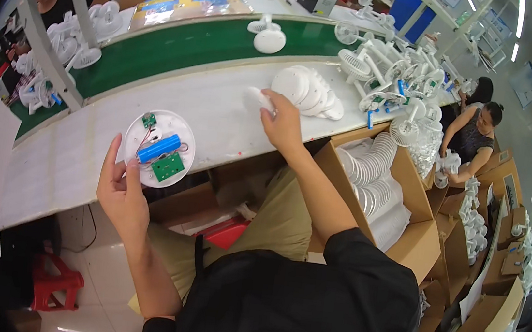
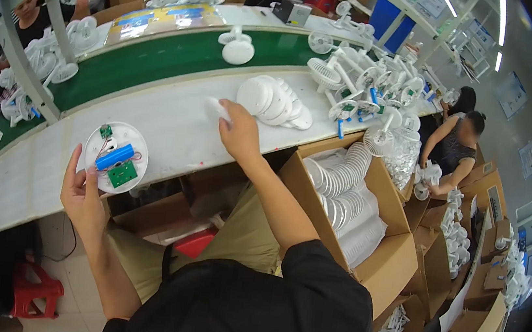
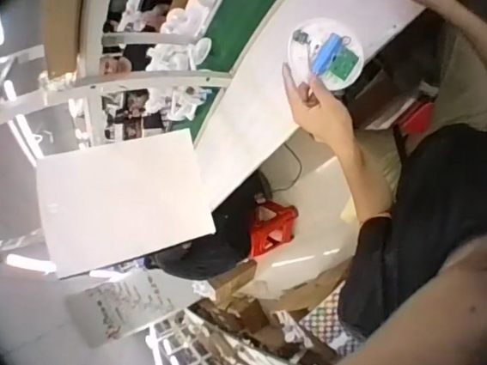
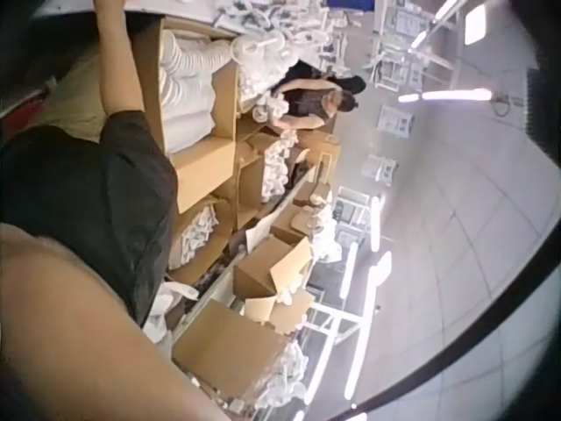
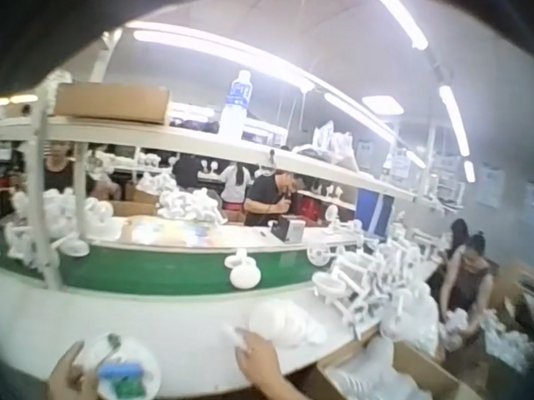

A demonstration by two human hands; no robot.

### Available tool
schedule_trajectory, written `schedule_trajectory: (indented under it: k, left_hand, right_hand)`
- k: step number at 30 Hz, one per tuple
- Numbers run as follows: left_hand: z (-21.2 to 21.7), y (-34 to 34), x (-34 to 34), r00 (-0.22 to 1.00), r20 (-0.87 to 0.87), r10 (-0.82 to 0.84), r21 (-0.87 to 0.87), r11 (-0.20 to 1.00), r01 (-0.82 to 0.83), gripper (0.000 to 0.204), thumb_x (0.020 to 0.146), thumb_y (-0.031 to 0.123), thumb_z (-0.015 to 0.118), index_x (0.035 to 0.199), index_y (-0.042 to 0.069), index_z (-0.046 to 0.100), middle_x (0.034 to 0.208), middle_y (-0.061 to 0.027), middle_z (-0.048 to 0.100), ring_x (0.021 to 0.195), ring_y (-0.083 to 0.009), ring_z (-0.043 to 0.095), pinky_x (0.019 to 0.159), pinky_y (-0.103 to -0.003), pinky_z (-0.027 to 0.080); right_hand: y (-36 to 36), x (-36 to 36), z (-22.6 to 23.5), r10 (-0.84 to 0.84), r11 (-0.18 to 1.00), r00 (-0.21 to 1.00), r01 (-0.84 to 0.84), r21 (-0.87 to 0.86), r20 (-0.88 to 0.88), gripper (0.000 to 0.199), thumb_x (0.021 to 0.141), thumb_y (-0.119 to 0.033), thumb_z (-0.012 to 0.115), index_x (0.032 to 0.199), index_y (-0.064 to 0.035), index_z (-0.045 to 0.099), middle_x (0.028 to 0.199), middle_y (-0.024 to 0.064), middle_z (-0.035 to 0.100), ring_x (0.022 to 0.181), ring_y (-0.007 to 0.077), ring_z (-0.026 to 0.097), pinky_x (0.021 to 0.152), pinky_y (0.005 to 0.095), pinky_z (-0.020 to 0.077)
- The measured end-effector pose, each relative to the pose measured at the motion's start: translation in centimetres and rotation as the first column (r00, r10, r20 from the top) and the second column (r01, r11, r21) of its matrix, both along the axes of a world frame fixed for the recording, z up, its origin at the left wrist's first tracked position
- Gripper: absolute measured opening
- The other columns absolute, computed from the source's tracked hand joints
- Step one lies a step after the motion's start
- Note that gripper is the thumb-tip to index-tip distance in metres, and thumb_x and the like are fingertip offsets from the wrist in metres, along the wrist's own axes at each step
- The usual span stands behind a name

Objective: Assembling and inspecting small portable fans and electronic components on an industrial assembly line.

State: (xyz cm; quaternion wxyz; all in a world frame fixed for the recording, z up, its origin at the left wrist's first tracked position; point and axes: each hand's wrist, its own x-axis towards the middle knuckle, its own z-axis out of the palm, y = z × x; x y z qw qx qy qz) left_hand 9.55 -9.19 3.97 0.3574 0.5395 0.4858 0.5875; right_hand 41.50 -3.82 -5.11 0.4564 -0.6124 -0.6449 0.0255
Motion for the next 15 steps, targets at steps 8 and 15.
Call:
schedule_trajectory:
  k: [8, 15]
  left_hand:
    - [0.2, -0.6, 0.1, 0.987, 0.152, 0.046, 0.003, 0.999, -0.047, 0.041, 0.093, 0.0, 0.056, 0.134, -0.001, 0.052, 0.1, -0.0189, 0.069, 0.082, -0.0174, 0.067, 0.072, -0.024, 0.056]
    - [0.1, -0.7, 0.4, 0.954, 0.288, 0.086, -0.025, 0.996, -0.083, 0.041, 0.092, -0.001, 0.056, 0.133, 0.0, 0.052, 0.097, -0.0195, 0.069, 0.082, -0.0176, 0.067, 0.071, -0.024, 0.058]
  right_hand:
    - [-1.0, -0.5, -0.7, 0.033, 0.996, 0.976, -0.049, -0.071, -0.213, 0.056, 0.081, -0.004, 0.061, 0.135, -0.0044, 0.047, 0.122, 0.0218, 0.059, 0.105, 0.0388, 0.06, 0.091, 0.0379, 0.0475]
    - [-1.5, -0.8, -0.4, -0.007, 0.997, 0.94, -0.02, -0.073, -0.341, 0.053, 0.085, -0.005, 0.061, 0.135, -0.0033, 0.043, 0.125, 0.0204, 0.057, 0.106, 0.0333, 0.058, 0.093, 0.0373, 0.0461]
